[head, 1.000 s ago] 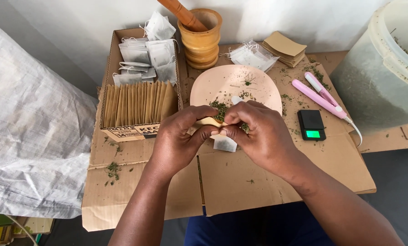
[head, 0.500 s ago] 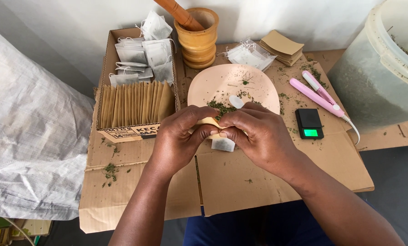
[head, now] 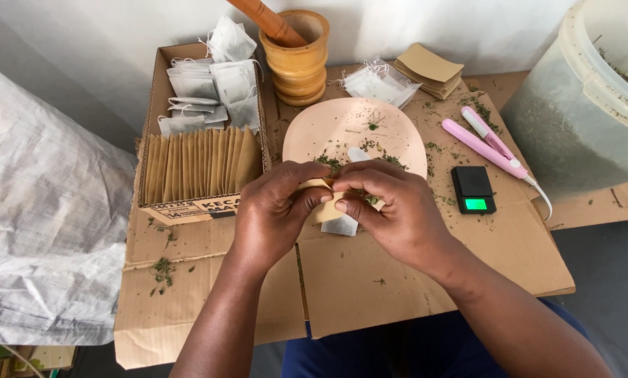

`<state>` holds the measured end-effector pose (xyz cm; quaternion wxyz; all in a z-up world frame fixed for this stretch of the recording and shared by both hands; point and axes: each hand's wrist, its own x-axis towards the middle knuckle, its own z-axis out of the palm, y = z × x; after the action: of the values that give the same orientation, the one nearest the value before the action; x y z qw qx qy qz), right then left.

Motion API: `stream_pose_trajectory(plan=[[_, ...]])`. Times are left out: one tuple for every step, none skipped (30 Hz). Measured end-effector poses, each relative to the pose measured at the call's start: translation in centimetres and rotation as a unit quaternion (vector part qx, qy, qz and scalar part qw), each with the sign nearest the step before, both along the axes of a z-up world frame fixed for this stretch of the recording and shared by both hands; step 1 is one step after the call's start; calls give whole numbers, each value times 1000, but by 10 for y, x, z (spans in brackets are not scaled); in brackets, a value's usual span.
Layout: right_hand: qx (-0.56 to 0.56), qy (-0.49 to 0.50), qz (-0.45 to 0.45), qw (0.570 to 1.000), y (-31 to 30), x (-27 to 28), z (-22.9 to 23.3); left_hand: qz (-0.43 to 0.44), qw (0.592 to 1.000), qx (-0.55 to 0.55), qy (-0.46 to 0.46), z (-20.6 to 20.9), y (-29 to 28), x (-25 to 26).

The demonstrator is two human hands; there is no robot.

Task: The person fills tea bags with loose leaves using a spoon, weighs them on a scale, and places them into larger paper envelopes.

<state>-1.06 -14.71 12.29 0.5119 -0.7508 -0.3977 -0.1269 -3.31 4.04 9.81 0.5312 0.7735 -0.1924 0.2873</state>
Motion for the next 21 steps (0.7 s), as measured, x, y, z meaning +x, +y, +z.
stream_pose_trajectory(plan=[[0, 0, -1, 1000, 0, 2, -2, -1, 1000, 0, 0, 1, -2, 1], [5, -4, -5, 1000, 0, 3, -3, -1, 1000, 0, 1, 2, -3, 1], [11, -8, -10, 1000, 1, 5, -5, -1, 1000, 1, 2, 2, -5, 1], [10, -6, -10, 1000, 1, 7, -7, -2, 1000, 0, 3, 0, -5, 2], [18, -9, -11, 1000, 2, 8, -8, 4, 1000, -1, 5, -3, -6, 4], [25, -11, -13, 1000, 2, 10, -10, 10, 1000, -3, 7, -5, -6, 5], [25, -10, -13, 1000, 1, 11, -13, 10, 1000, -3, 9, -4, -7, 4], [33, -7, -24, 999, 1, 13, -16, 1, 1000, -5, 10, -2, -7, 4], [41, -5, -35, 999, 1, 16, -19, -7, 1000, -6, 11, 0, -8, 4], [40, -4, -35, 999, 2, 17, -19, -6, 1000, -6, 11, -1, -6, 5], [43, -4, -32, 999, 2, 18, -18, -1, 1000, 7, 10, -1, -5, 6], [45, -1, -31, 999, 2, 18, -19, 3, 1000, 20, 11, -3, -4, 7], [43, 2, -32, 999, 4, 18, -18, 2, 1000, 19, 14, -8, -3, 8], [48, -3, -30, 998, 5, 18, -17, 21, 999, 35, 2, -12, -1, 11], [52, -8, -28, 998, 7, 18, -15, 40, 998, 51, -9, -16, 1, 13], [51, -8, -28, 998, 7, 20, -17, 40, 998, 50, -9, -18, 1, 16], [49, -9, -39, 998, 8, 21, -19, 50, 996, 70, -36, -20, 2, 19], [46, -10, -51, 998, 9, 22, -21, 59, 992, 89, -61, -22, 3, 21], [45, -8, -51, 998, 9, 23, -24, 59, 993, 88, -59, -24, 4, 23], [48, -5, -54, 997, 9, 24, -26, 61, 991, 102, -66, -26, 6, 24], [52, -1, -57, 997, 9, 25, -28, 62, 989, 115, -72, -27, 7, 26]])
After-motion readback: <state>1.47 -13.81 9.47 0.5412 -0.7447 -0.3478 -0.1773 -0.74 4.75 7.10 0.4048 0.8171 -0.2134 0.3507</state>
